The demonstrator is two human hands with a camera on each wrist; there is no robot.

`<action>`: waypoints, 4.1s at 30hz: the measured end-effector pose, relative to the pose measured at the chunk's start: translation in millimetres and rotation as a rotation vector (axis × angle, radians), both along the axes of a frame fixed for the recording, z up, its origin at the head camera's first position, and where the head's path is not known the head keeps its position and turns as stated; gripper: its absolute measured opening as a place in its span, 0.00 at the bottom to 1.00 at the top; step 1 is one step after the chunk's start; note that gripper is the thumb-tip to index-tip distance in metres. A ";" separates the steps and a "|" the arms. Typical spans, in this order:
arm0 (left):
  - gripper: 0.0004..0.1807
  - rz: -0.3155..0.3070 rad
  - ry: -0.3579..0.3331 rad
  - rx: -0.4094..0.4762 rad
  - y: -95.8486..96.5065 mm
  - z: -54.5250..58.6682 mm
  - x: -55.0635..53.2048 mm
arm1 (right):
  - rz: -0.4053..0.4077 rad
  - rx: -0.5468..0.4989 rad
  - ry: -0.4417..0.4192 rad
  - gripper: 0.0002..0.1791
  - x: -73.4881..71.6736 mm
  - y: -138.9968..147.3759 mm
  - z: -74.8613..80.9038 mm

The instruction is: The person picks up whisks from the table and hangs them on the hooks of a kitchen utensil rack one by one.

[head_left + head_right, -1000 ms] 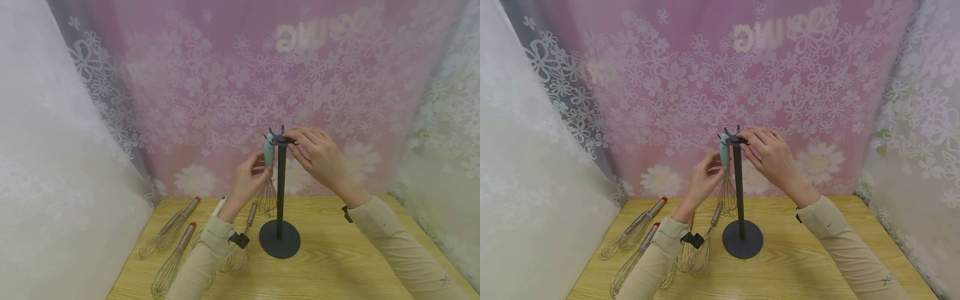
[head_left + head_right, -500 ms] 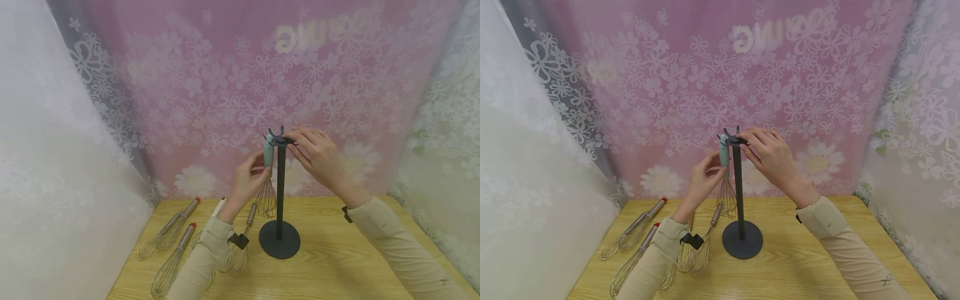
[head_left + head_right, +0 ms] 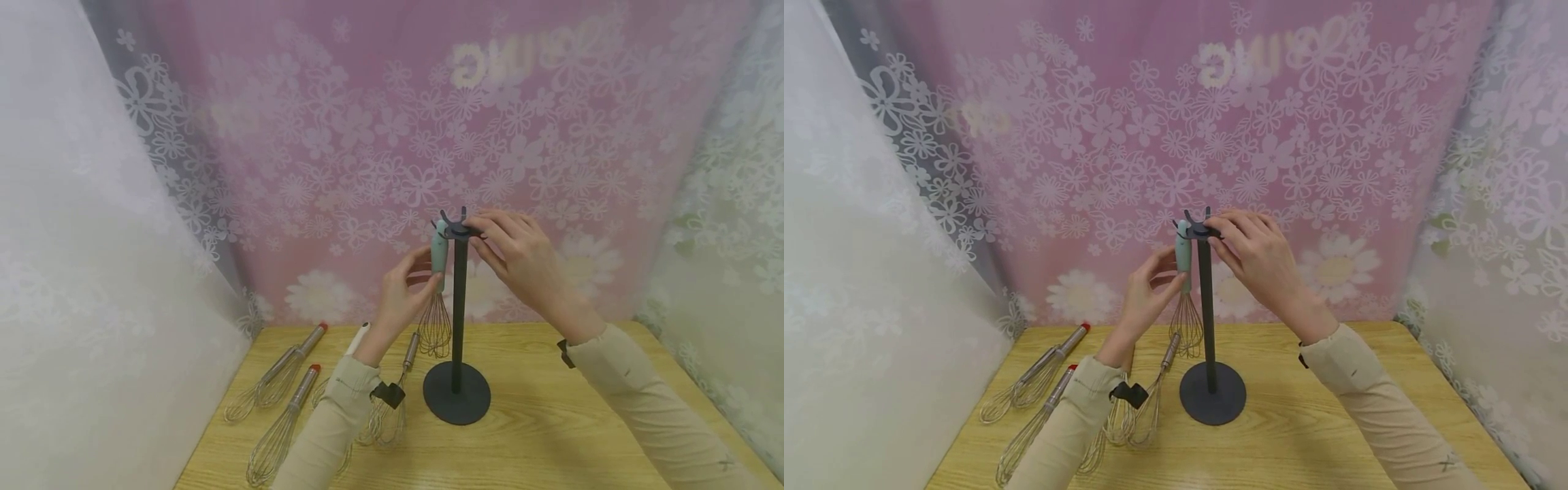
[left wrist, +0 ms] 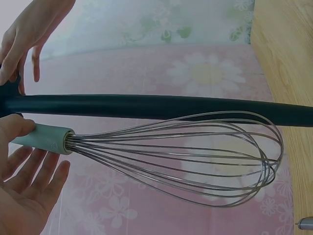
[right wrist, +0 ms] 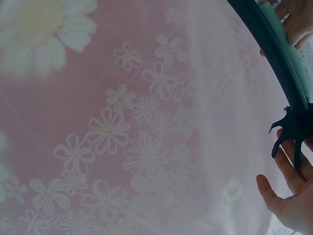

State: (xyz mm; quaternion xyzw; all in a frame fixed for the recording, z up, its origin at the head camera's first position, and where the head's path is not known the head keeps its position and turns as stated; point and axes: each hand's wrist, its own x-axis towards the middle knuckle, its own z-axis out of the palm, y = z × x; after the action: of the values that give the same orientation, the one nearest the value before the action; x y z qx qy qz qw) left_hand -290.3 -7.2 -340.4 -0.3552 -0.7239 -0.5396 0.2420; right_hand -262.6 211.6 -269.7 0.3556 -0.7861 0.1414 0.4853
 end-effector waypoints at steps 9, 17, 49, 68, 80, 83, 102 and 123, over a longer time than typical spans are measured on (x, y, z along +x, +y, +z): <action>0.27 0.019 0.008 0.026 -2.7 -0.4 2.4 | -0.101 0.022 0.051 0.17 5.6 -7.5 0.8; 0.22 -0.022 -0.009 0.077 -9.9 17.8 25.4 | -0.114 -0.009 0.065 0.16 5.7 -13.6 0.1; 0.15 0.180 -0.144 -0.033 -34.6 -45.6 -28.1 | 0.019 0.005 0.018 0.23 -0.2 -0.4 5.4; 0.14 0.322 -0.289 -0.246 -36.8 -105.3 -57.0 | -0.046 0.030 0.043 0.24 2.7 -3.4 4.4; 0.12 0.319 -0.412 -0.399 -31.8 -135.4 -63.6 | -0.018 0.010 0.052 0.25 0.5 -5.9 2.5; 0.11 0.331 -0.443 -0.418 -29.9 -141.9 -65.5 | -0.016 0.013 0.052 0.25 0.3 -6.4 2.1; 0.22 0.259 -0.640 -0.757 -30.5 -166.3 -70.0 | 0.002 0.004 0.066 0.24 2.0 -9.8 2.5; 0.24 0.217 -0.650 -0.746 -28.8 -169.4 -67.3 | -0.012 -0.005 0.053 0.25 1.3 -8.5 -0.2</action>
State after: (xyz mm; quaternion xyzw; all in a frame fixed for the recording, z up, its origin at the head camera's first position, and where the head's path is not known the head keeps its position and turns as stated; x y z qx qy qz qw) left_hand -357.6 -36.0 -509.9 -0.1540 -0.9380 -0.2988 -0.0844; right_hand -261.3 203.0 -269.9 0.3532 -0.7747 0.1308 0.5079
